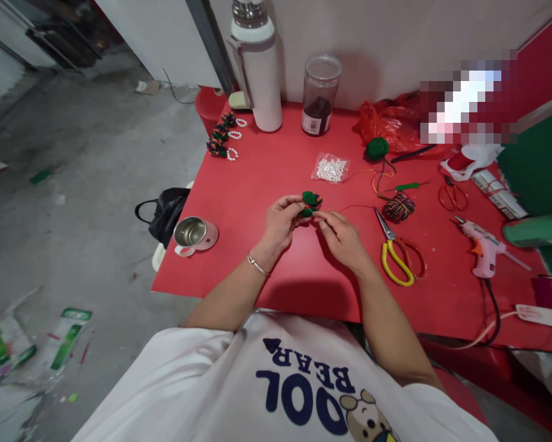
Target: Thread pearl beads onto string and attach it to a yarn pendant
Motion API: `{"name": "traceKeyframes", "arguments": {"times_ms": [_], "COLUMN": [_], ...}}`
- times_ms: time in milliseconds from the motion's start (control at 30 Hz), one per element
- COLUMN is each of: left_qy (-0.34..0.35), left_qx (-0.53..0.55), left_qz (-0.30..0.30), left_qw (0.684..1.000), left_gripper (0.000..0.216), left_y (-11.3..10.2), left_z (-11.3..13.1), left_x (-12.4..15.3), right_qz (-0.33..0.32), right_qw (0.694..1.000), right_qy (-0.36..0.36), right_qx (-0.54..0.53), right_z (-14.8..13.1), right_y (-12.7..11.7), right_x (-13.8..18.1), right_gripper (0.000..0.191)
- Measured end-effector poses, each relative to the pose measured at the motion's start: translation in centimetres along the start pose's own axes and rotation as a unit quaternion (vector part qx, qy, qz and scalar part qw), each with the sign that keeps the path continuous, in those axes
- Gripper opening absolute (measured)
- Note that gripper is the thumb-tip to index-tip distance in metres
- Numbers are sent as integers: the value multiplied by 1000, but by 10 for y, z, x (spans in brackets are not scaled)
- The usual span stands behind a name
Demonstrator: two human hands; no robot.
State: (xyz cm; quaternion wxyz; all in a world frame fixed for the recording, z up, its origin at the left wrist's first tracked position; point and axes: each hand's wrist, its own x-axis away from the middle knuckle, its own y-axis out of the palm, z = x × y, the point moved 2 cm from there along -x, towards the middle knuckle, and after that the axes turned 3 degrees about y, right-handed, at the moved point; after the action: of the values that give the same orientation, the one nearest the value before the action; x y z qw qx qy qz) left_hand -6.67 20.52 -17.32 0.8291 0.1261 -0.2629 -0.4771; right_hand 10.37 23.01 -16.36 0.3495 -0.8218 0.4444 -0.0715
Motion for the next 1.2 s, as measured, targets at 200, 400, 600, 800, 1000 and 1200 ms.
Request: {"name": "traceKeyframes", "arguments": {"times_ms": [200, 400, 600, 800, 1000, 1200], "left_qy": [-6, -2, 52, 74, 79, 38], "left_qx": [-5, -10, -16, -25, -57, -38], "left_qz": [-4, -10, -71, -59, -27, -84], "left_qw": [1000, 1000, 996, 995, 995, 995], "left_gripper": [34, 33, 49, 52, 46, 53], "left_y": [-1, -2, 3, 3, -2, 0], "left_z": [-2, -5, -3, -2, 1, 1], "left_x": [-1, -2, 4, 5, 2, 3], "right_qz": [0, 5, 31, 5, 11, 99], "right_qw": [1000, 1000, 996, 983, 995, 984], "right_qy": [1, 9, 40, 85, 43, -9], "right_qx": [7, 9, -69, -163, -87, 146], "right_z": [0, -1, 1, 4, -1, -4], "right_y": [0, -1, -3, -2, -14, -22], "right_x": [0, 1, 0, 1, 2, 2], "right_gripper": [37, 37, 37, 43, 37, 33]}}
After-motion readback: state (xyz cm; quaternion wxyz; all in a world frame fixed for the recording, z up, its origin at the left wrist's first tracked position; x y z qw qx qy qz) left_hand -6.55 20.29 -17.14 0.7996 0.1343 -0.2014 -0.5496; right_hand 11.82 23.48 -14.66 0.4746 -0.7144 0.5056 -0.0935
